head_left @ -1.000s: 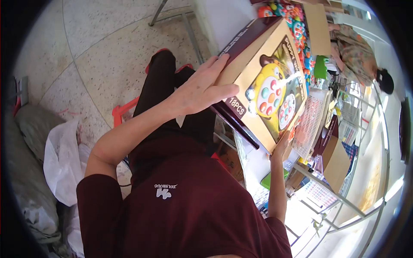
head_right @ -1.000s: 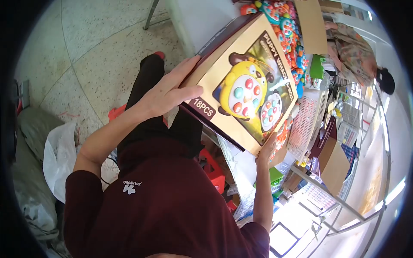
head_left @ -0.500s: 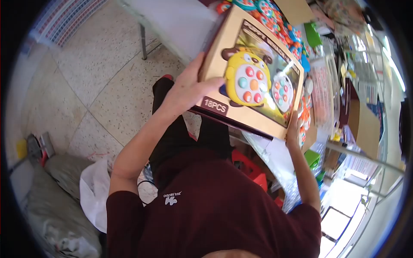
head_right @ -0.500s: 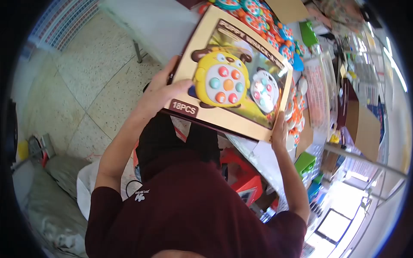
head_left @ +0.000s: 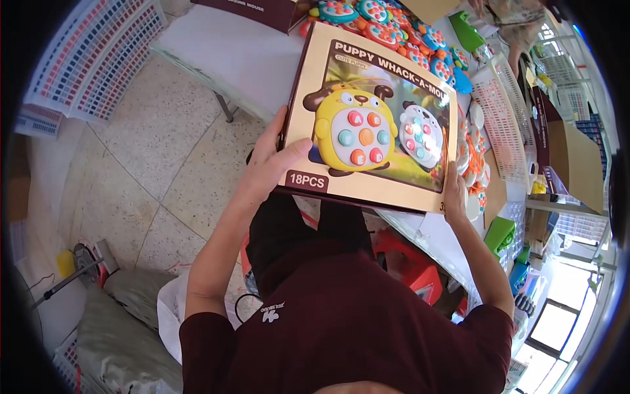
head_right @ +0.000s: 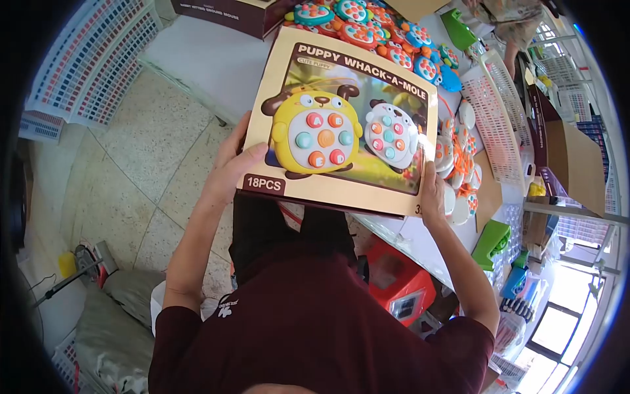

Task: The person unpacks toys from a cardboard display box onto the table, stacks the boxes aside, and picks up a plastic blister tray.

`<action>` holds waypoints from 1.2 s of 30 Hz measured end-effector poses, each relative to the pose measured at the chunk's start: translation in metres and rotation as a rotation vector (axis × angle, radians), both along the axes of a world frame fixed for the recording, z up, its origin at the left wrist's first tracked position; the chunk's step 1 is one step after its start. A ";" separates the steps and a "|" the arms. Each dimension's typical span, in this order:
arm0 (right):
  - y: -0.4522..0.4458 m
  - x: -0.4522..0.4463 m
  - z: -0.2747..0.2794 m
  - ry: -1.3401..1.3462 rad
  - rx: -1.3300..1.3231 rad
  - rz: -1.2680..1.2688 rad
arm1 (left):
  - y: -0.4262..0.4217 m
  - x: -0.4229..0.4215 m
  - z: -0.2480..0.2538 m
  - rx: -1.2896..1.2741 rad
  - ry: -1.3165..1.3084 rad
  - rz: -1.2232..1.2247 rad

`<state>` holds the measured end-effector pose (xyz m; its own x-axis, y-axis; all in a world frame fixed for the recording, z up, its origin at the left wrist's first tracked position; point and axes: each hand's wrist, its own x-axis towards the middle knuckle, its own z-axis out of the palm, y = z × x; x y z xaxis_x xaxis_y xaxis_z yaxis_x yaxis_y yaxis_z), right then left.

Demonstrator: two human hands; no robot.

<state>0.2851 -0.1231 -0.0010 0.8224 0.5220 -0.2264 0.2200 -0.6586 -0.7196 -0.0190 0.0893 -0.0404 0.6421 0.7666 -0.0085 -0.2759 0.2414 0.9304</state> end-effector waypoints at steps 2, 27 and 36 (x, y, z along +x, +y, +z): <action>0.001 -0.004 0.001 0.034 0.063 0.014 | 0.000 -0.002 0.001 -0.047 0.017 -0.051; 0.006 -0.013 0.017 0.124 0.035 0.030 | -0.006 0.004 0.003 -0.138 0.013 -0.011; -0.002 0.003 -0.001 0.174 0.074 0.084 | -0.011 0.005 0.017 -0.195 -0.008 -0.029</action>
<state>0.2885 -0.1251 -0.0015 0.7270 0.6078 -0.3194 0.1406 -0.5872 -0.7971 -0.0136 0.0786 -0.0233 0.6643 0.7323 -0.1496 -0.2735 0.4244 0.8632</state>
